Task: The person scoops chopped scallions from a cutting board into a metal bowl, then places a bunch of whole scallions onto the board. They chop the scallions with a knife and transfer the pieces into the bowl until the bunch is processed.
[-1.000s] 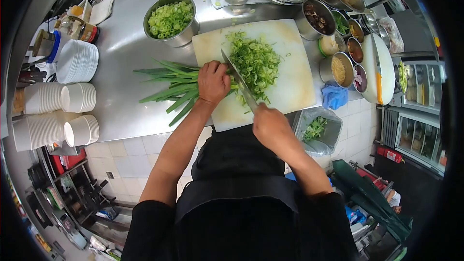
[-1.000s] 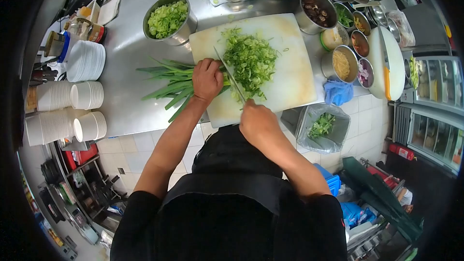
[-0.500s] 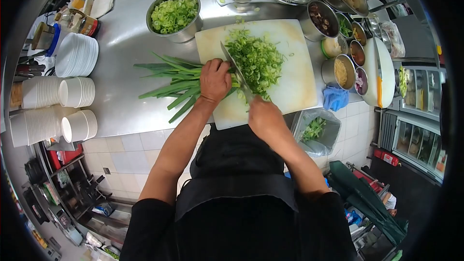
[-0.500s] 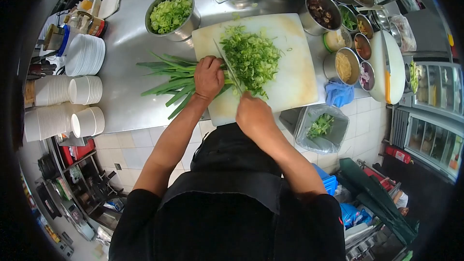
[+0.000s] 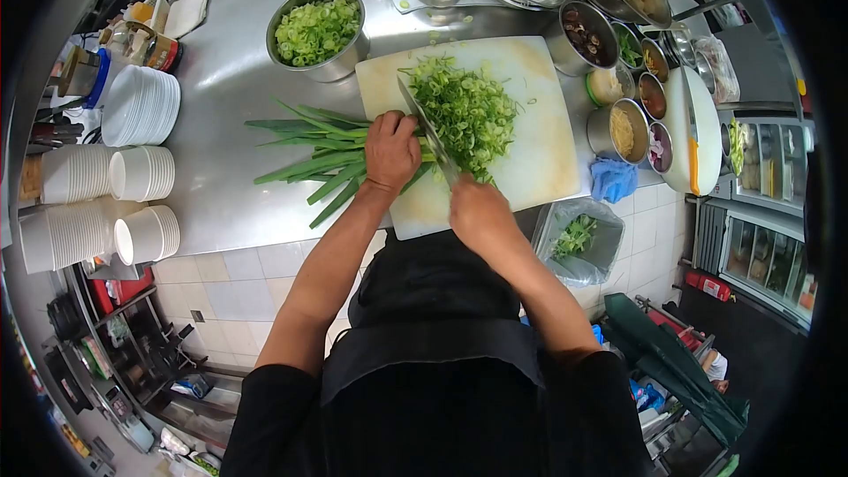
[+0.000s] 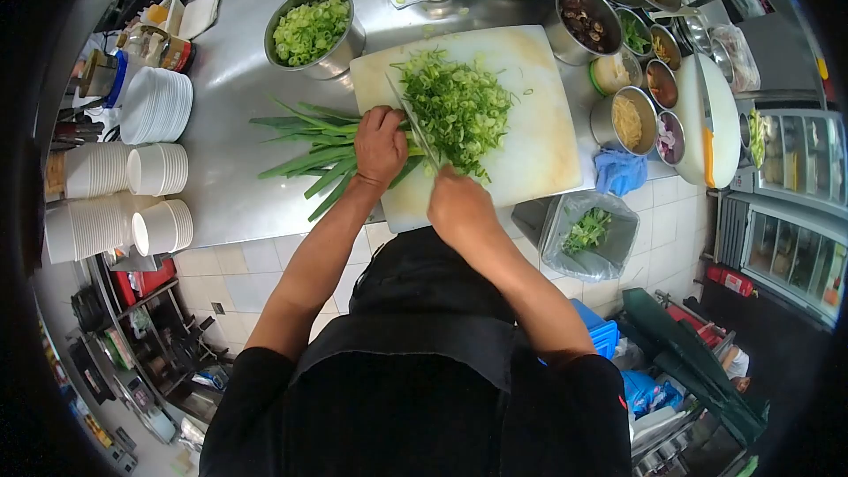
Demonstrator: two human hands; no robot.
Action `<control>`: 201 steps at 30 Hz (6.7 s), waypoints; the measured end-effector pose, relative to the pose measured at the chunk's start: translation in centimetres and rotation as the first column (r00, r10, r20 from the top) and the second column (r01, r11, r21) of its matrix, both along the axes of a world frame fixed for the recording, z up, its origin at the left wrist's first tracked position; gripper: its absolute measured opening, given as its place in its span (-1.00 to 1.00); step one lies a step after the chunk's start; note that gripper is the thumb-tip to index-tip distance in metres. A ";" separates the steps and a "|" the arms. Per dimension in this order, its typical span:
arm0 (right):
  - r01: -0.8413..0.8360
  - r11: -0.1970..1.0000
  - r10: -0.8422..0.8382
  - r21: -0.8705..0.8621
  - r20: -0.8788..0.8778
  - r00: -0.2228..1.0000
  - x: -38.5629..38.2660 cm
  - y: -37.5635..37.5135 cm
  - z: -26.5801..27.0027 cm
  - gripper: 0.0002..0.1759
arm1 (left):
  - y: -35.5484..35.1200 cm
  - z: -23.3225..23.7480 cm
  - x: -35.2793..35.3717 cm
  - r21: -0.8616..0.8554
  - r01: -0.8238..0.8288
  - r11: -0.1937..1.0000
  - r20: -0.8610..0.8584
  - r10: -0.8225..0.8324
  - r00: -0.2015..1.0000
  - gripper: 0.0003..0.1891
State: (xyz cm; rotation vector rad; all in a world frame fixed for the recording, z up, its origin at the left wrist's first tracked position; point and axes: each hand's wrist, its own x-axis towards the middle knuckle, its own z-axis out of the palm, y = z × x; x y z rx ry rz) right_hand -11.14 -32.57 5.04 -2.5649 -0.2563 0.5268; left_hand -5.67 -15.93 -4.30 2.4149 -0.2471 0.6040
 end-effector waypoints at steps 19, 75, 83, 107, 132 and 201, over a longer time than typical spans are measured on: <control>0.036 0.998 -0.040 0.047 0.087 0.995 2.3 1.4 -2.6 -0.78 | 0.2 -0.1 0.0 -0.034 -0.001 0.999 0.048 0.003 0.999 -0.75; 0.072 0.992 -0.065 0.100 -0.071 0.995 1.4 -3.4 3.1 -0.77 | -1.4 -0.8 0.5 0.084 -0.031 0.996 0.076 0.025 0.997 -0.78; -0.008 1.000 0.007 0.022 0.008 1.000 1.1 -1.1 0.0 -0.76 | -1.0 -1.0 0.7 0.092 -0.017 0.996 0.075 0.010 0.997 -0.80; -0.018 0.999 0.016 -0.036 -0.058 0.998 -0.2 -2.1 5.3 -0.79 | -0.9 -0.9 0.4 -0.057 -0.045 0.997 0.087 0.050 0.995 -0.82; 0.136 0.975 -0.149 0.173 0.062 0.987 3.2 -1.0 -2.5 -0.82 | -0.9 -1.4 0.2 -0.113 -0.052 0.992 0.080 0.061 0.995 -0.79; 0.329 0.858 -0.381 0.394 0.059 0.923 1.1 2.2 -7.6 -0.74 | 1.9 6.3 0.4 0.386 0.303 0.871 -0.688 0.053 0.724 0.55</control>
